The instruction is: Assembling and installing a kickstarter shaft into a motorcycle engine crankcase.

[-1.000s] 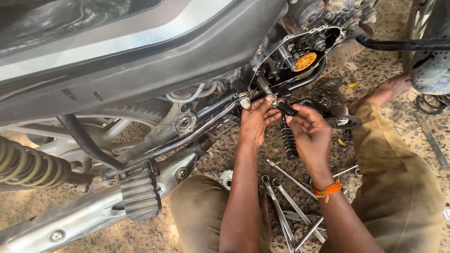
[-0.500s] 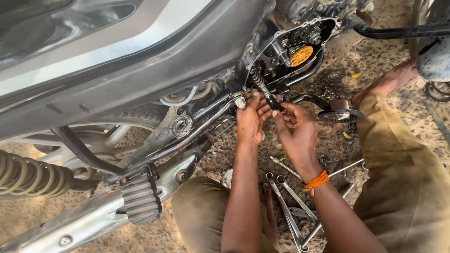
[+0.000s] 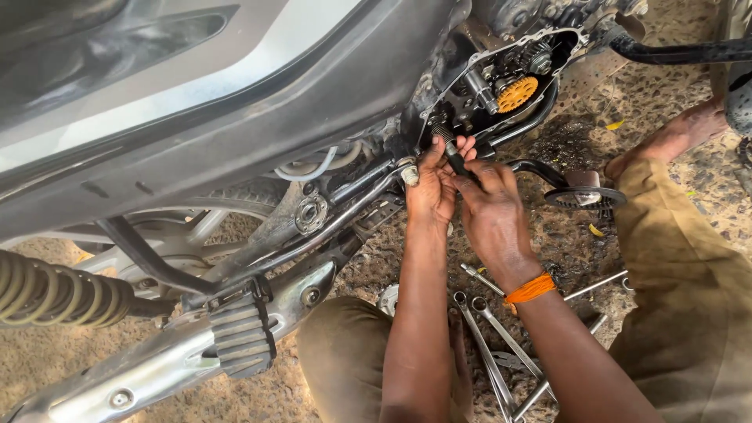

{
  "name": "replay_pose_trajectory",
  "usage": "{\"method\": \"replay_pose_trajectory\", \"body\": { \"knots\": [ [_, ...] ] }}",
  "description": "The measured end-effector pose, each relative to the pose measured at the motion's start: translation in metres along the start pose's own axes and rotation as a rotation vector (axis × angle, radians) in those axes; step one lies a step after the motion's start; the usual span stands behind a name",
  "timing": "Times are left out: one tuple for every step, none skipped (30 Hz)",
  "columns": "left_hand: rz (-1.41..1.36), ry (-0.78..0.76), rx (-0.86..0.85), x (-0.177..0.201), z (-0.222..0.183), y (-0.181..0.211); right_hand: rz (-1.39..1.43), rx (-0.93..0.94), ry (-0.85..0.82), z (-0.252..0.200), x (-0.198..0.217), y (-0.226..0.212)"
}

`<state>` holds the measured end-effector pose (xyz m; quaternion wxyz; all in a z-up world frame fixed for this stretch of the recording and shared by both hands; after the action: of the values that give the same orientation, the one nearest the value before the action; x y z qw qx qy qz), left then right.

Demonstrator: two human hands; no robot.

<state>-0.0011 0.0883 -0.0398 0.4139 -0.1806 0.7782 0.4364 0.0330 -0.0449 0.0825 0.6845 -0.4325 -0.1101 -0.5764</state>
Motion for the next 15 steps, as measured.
{"method": "replay_pose_trajectory", "body": {
  "knots": [
    [0.003,0.004,0.004,-0.001,-0.002,0.0,0.002,-0.006,-0.003,0.002,-0.002,0.002],
    [0.018,0.006,-0.029,-0.002,-0.005,0.0,0.0,0.014,-0.005,0.004,-0.004,0.004],
    [0.039,0.007,-0.061,-0.004,-0.007,0.001,0.0,0.031,-0.002,0.006,-0.005,0.006],
    [0.048,0.009,-0.057,-0.007,-0.011,0.001,0.004,0.022,-0.001,0.006,-0.006,0.009],
    [0.052,0.04,-0.064,-0.011,-0.013,0.003,-0.011,0.023,-0.031,0.009,-0.01,0.014],
    [0.057,0.07,-0.071,-0.016,-0.015,0.003,-0.026,0.023,-0.062,0.011,-0.012,0.019],
    [0.071,0.073,-0.069,-0.016,-0.013,0.003,-0.017,0.012,-0.058,0.012,-0.007,0.021],
    [0.089,0.115,-0.049,-0.014,-0.011,0.001,0.012,0.037,-0.095,0.013,-0.004,0.022],
    [0.112,0.162,-0.032,-0.011,-0.01,0.0,0.047,0.06,-0.131,0.012,-0.002,0.022],
    [0.131,0.169,-0.031,-0.01,-0.009,-0.001,0.062,0.046,-0.127,0.012,-0.003,0.027],
    [0.131,0.141,-0.023,-0.01,-0.009,0.0,0.084,0.059,-0.113,0.01,-0.004,0.03],
    [0.13,0.114,-0.014,-0.011,-0.009,0.0,0.106,0.071,-0.098,0.008,-0.005,0.033],
    [0.161,0.113,-0.014,-0.009,-0.009,0.001,0.124,0.053,-0.081,0.008,-0.007,0.037],
    [0.166,0.113,0.024,-0.007,-0.009,0.001,0.207,-0.021,-0.078,0.009,-0.01,0.044],
    [0.173,0.119,0.061,-0.004,-0.009,0.002,0.295,-0.096,-0.077,0.009,-0.014,0.05]
  ]
}}
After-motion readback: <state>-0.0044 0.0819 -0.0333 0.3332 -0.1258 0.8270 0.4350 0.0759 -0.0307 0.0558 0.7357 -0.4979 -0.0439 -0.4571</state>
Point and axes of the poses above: each hand's wrist, its own z-axis towards the middle knuckle, its own x-axis out of the back of the hand, y = z × x, the point moved 4 cm from there along z, towards the middle knuckle, and after that the axes turned 2 degrees about y, right-handed, at the moved point
